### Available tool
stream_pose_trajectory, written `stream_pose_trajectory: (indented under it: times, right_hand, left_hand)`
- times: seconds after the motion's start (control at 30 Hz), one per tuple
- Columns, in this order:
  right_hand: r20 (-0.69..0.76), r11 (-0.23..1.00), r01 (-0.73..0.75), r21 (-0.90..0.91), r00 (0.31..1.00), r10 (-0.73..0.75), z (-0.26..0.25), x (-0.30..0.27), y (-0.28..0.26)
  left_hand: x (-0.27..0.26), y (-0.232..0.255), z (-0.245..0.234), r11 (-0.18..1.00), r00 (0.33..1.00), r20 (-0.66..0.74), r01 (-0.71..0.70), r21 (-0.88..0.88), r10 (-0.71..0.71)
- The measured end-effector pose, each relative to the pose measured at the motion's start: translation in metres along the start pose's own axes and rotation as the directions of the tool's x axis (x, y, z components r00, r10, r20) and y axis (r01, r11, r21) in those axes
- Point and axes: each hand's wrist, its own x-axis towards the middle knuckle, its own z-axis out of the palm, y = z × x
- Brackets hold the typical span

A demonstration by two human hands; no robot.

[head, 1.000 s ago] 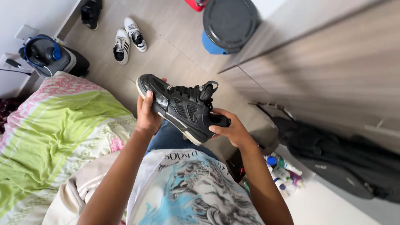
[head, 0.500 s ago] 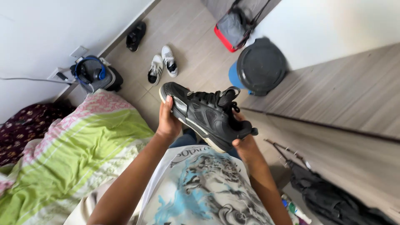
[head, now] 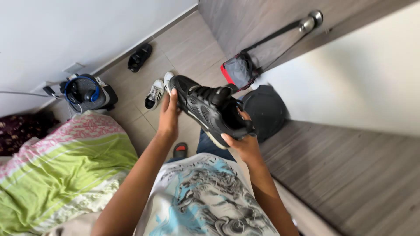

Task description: Inspecting, tying laces, and organizing various shoes in a bedroom.

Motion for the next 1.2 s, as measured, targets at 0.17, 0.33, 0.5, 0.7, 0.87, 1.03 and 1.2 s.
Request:
stream_pose_trajectory:
  times: [0.17,0.33,0.5,0.7,0.87,1.03,1.2]
  right_hand:
    - [0.046,0.952,0.039,-0.305,0.999,-0.026,-0.032,0.091,-0.025]
    - [0.088,0.836,-0.040,-0.547,0.991,0.105,-0.055,0.165,-0.051]
    - [0.210,0.812,0.018,-0.584,0.969,0.130,-0.054,0.239,-0.045]
    - [0.083,0.763,-0.502,-0.408,0.812,0.578,-0.053,0.312,0.026]
    - [0.040,0.441,-0.897,-0.042,0.440,0.897,-0.038,0.369,0.095]
    - [0.118,0.380,-0.893,0.240,0.415,0.902,-0.019,0.410,0.214]
    - [-0.056,0.526,-0.800,0.288,0.535,0.843,-0.011,0.459,0.338]
  left_hand:
    - [0.020,0.050,0.071,0.865,0.901,-0.119,-0.352,0.357,0.416]
    - [0.046,0.069,0.140,0.725,0.885,0.047,-0.409,0.554,0.463]
    - [0.112,0.076,0.156,0.375,0.728,0.109,-0.469,0.799,0.677]
    - [0.176,0.115,0.165,0.402,0.800,0.178,-0.464,0.789,0.573]
    - [0.240,0.135,0.172,0.243,0.796,0.314,-0.488,0.838,0.518]
    - [0.322,0.133,0.173,0.105,0.805,0.340,-0.440,0.892,0.486]
    - [0.434,0.083,0.157,0.050,0.906,0.273,-0.304,0.951,0.323]
